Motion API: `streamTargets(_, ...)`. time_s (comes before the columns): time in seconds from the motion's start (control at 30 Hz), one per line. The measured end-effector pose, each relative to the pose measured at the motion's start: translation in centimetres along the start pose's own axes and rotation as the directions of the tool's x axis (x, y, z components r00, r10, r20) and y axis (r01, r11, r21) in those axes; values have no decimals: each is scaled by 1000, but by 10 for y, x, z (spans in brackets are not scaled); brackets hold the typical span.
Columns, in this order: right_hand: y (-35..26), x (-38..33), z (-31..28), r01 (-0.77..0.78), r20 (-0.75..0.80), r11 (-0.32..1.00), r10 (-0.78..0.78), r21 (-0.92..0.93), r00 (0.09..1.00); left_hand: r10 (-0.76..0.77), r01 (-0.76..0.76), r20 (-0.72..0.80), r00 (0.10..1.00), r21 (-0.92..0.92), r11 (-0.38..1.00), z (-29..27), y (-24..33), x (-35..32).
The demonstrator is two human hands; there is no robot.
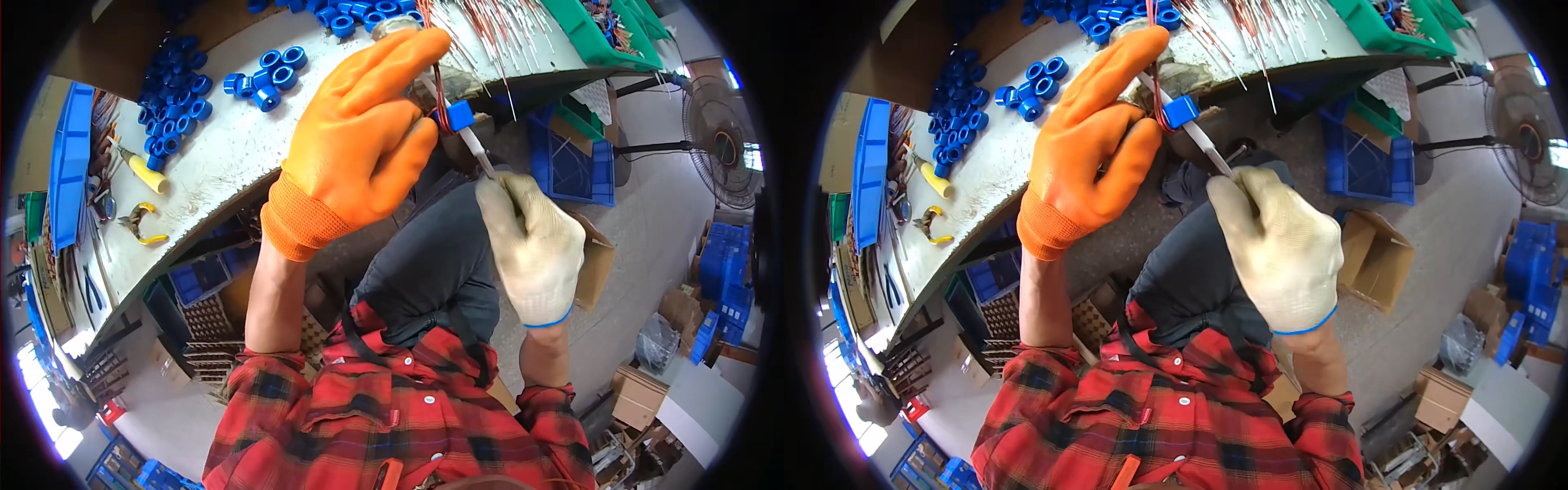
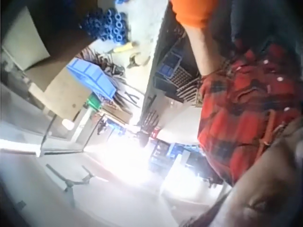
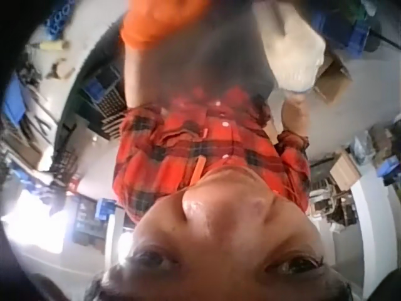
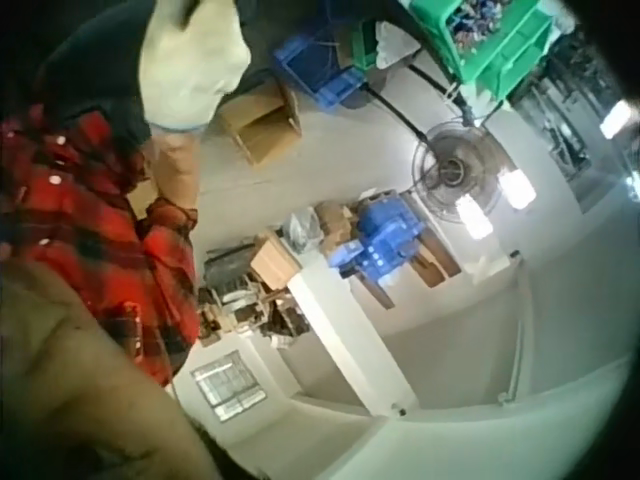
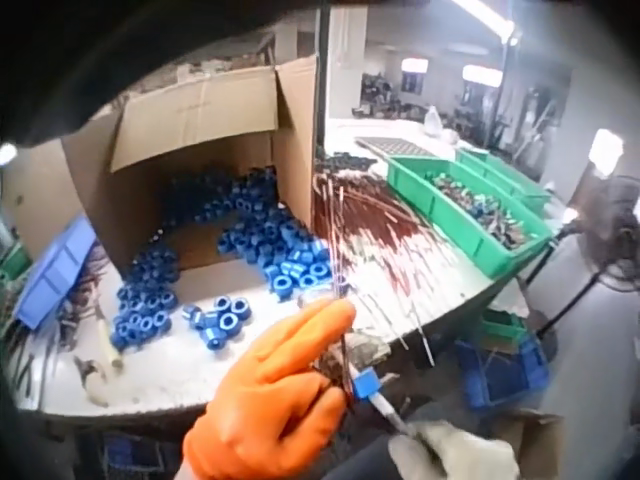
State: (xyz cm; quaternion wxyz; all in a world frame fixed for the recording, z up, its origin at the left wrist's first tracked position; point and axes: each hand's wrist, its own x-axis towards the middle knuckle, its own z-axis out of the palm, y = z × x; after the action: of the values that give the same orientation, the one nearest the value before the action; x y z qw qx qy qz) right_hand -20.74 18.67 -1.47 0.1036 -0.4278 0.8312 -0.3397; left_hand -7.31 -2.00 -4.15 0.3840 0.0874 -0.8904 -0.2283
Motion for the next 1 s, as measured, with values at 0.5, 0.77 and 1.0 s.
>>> streamTargets(0.5,-3,9,-7,-263,184,944,227,201,956,41,-41,-1,999,-80,996,-4,-9,5)
streamTargets(0.77,-16,-1,6,37,-56,988,-46,-148,997,64,-64,11,998,-36,997,-9,-8,0)
streamTargets(1.0,-22,0,-4,-552,339,765,449,332,827,25,-26,-14,1000,-82,996,-9,-4,-9)
